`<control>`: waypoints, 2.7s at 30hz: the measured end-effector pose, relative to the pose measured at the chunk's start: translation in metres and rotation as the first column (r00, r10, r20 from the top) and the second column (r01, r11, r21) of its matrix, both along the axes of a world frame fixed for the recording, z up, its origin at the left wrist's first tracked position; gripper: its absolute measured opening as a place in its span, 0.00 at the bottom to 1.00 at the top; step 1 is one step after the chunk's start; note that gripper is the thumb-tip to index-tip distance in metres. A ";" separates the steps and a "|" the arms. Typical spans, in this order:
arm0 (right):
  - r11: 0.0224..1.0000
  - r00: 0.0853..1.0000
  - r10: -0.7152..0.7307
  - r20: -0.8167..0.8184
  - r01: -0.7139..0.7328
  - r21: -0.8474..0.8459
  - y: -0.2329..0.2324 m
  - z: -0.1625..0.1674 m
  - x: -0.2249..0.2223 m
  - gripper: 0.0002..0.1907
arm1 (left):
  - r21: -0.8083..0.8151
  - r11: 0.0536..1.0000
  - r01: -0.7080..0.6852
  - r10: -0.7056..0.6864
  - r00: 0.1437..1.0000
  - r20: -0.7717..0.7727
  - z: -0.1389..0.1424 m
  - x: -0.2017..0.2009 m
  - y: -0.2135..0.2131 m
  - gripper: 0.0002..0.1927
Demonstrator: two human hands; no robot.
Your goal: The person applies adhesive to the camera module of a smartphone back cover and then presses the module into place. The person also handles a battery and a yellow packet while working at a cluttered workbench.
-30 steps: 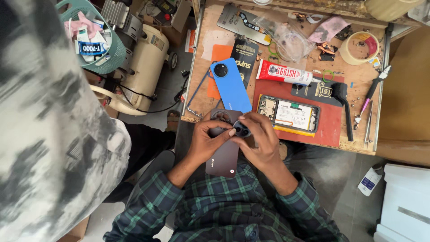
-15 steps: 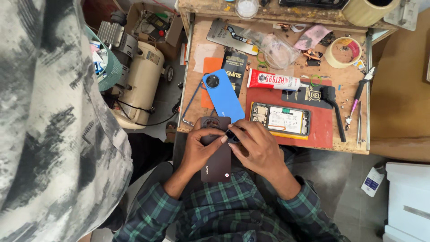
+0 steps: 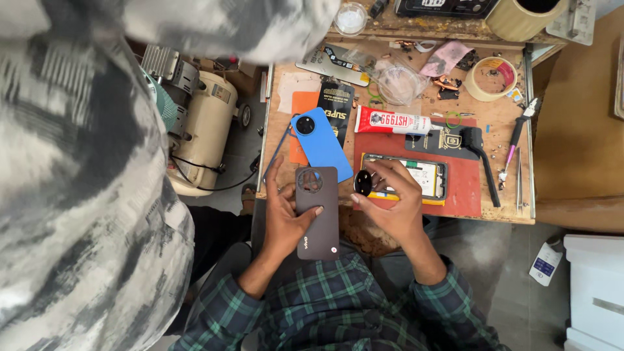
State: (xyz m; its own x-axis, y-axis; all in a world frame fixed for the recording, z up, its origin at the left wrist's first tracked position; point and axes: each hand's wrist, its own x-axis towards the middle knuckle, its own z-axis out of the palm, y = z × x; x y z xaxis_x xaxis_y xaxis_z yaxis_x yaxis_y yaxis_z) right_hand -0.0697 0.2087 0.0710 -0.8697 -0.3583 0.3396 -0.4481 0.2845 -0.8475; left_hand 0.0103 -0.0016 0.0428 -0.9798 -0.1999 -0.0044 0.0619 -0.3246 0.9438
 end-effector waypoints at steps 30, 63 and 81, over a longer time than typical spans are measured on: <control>0.316 0.505 0.809 0.301 0.059 -0.947 0.027 -0.029 -0.012 0.28 | 0.056 0.996 -0.066 0.063 0.997 0.051 -0.037 0.001 -0.005 0.28; 0.970 0.899 0.070 -0.432 0.041 0.241 -0.028 0.021 0.023 0.26 | 0.078 0.988 0.133 -0.131 0.991 -0.022 -0.008 0.016 0.017 0.31; 0.943 0.891 0.099 -0.443 0.059 0.329 -0.034 0.022 0.027 0.27 | 0.120 0.986 0.119 -0.117 0.993 -0.020 -0.019 0.019 0.018 0.19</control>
